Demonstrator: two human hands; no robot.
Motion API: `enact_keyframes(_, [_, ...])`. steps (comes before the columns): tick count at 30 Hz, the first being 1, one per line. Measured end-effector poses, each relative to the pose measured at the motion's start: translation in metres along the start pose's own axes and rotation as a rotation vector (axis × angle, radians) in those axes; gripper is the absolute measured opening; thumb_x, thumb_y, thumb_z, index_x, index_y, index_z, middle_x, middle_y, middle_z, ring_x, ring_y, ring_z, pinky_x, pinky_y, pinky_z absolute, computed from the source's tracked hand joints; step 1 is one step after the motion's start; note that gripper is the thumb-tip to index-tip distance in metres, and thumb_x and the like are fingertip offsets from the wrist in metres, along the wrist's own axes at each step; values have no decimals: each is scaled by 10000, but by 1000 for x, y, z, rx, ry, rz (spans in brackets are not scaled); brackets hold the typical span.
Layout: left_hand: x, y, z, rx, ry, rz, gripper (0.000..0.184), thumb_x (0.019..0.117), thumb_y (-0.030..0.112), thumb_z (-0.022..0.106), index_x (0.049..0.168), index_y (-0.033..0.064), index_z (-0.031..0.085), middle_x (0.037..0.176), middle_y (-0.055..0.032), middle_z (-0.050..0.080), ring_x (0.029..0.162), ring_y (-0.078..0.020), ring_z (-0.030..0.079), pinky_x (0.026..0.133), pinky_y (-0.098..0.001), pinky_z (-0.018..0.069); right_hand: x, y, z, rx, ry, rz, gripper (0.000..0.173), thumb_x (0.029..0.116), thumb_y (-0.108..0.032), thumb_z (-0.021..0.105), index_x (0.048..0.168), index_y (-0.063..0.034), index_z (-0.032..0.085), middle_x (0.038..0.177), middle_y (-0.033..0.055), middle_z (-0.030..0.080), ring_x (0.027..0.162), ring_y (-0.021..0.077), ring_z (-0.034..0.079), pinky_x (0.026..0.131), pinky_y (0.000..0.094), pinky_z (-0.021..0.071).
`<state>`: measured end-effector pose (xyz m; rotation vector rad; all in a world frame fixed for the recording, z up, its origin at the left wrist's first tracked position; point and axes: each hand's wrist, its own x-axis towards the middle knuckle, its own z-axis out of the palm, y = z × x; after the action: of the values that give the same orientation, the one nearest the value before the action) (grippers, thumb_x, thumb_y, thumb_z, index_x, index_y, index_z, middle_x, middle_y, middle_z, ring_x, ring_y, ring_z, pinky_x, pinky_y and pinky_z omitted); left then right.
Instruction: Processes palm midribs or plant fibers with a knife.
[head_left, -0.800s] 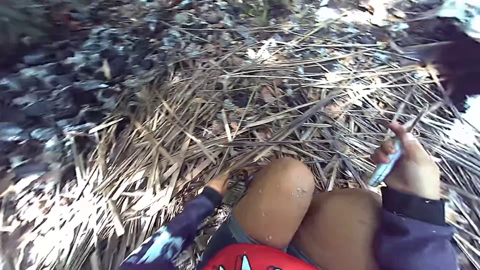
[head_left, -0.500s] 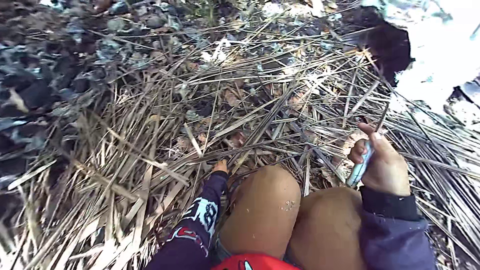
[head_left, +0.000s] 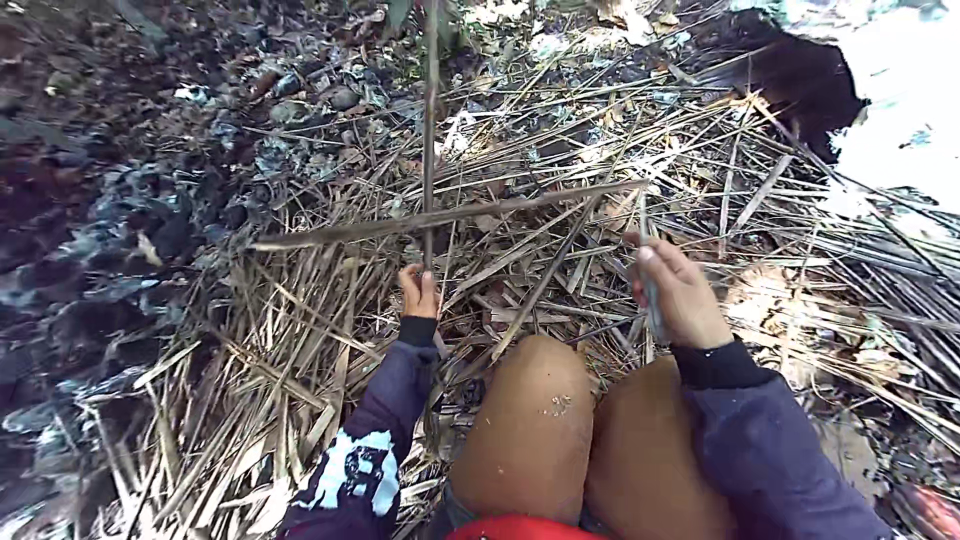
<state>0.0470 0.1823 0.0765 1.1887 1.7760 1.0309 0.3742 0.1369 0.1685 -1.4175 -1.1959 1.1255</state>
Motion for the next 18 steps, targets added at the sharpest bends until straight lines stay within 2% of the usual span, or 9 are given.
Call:
enact_keyframes(2, [-1, 31, 3, -177, -1, 124, 437, 1078, 199, 297, 1435, -45, 363, 922, -66, 579, 636, -62, 530, 590, -247, 482, 0, -11, 24, -134, -202, -22, 400, 1079, -179, 434, 1443, -25, 496, 751, 10, 563, 571, 71, 523, 546, 255, 484])
enact_keyframes(3, [-5, 47, 4, -235, -27, 181, 424, 1059, 160, 302, 1412, -56, 393, 939, -60, 590, 647, -49, 546, 590, -228, 486, 0, -18, 36, -183, -303, -34, 423, 1074, -181, 465, 1467, -25, 481, 766, 32, 582, 591, 84, 533, 567, 270, 486])
enact_keyframes(7, [-35, 90, 17, -219, -207, 382, 396, 980, 32, 460, 1355, -96, 444, 1089, -158, 636, 846, -134, 635, 761, -327, 547, 6, -35, 67, -138, -583, -12, 546, 1078, -212, 483, 1578, -67, 319, 734, 36, 565, 565, 79, 505, 551, 250, 459])
enact_keyframes(8, [-43, 97, 21, -197, -249, 385, 402, 981, 15, 517, 1356, -90, 420, 1077, -161, 663, 833, -133, 652, 755, -331, 555, 8, -34, 69, -73, -598, 9, 491, 1083, -201, 455, 1545, -67, 352, 688, 12, 534, 533, 59, 489, 526, 224, 446])
enact_keyframes(10, [-54, 103, 27, -172, -333, 330, 402, 989, 4, 569, 1354, -90, 429, 1038, -164, 686, 787, -146, 670, 727, -343, 573, 12, -31, 64, 80, -546, 77, 284, 1086, -187, 426, 1328, -60, 504, 643, -37, 493, 501, 30, 456, 500, 191, 423])
enact_keyframes(12, [-60, 104, 27, -185, -464, 181, 313, 1048, 41, 515, 1337, -78, 499, 973, -131, 687, 748, -129, 665, 708, -312, 578, 15, -28, 51, 249, -425, 92, 198, 1095, -190, 399, 1202, -94, 534, 634, -78, 473, 493, -4, 432, 482, 153, 403])
enact_keyframes(14, [-66, 94, 29, -207, -582, 69, 270, 1092, 89, 426, 1267, -68, 559, 820, -60, 685, 631, -64, 633, 610, -218, 546, 23, -28, 27, 384, -320, 37, 195, 1095, -196, 359, 1195, -133, 516, 625, -96, 468, 492, -8, 429, 481, 156, 398])
enact_keyframes(15, [-69, 90, 31, -224, -630, 41, 270, 1095, 87, 401, 1237, -69, 569, 786, -38, 673, 613, -48, 622, 597, -195, 536, 27, -28, 14, 424, -280, 2, 243, 1096, -199, 342, 1258, -134, 512, 626, -101, 470, 489, -9, 436, 476, 155, 409])
enact_keyframes(18, [-79, 93, 38, -196, -621, 53, 253, 1085, 58, 416, 1211, -85, 583, 819, -55, 671, 647, -56, 633, 641, -212, 550, 20, -22, -2, 443, -251, -42, 312, 1096, -235, 335, 1341, -140, 503, 611, -102, 452, 464, -3, 422, 455, 163, 405])
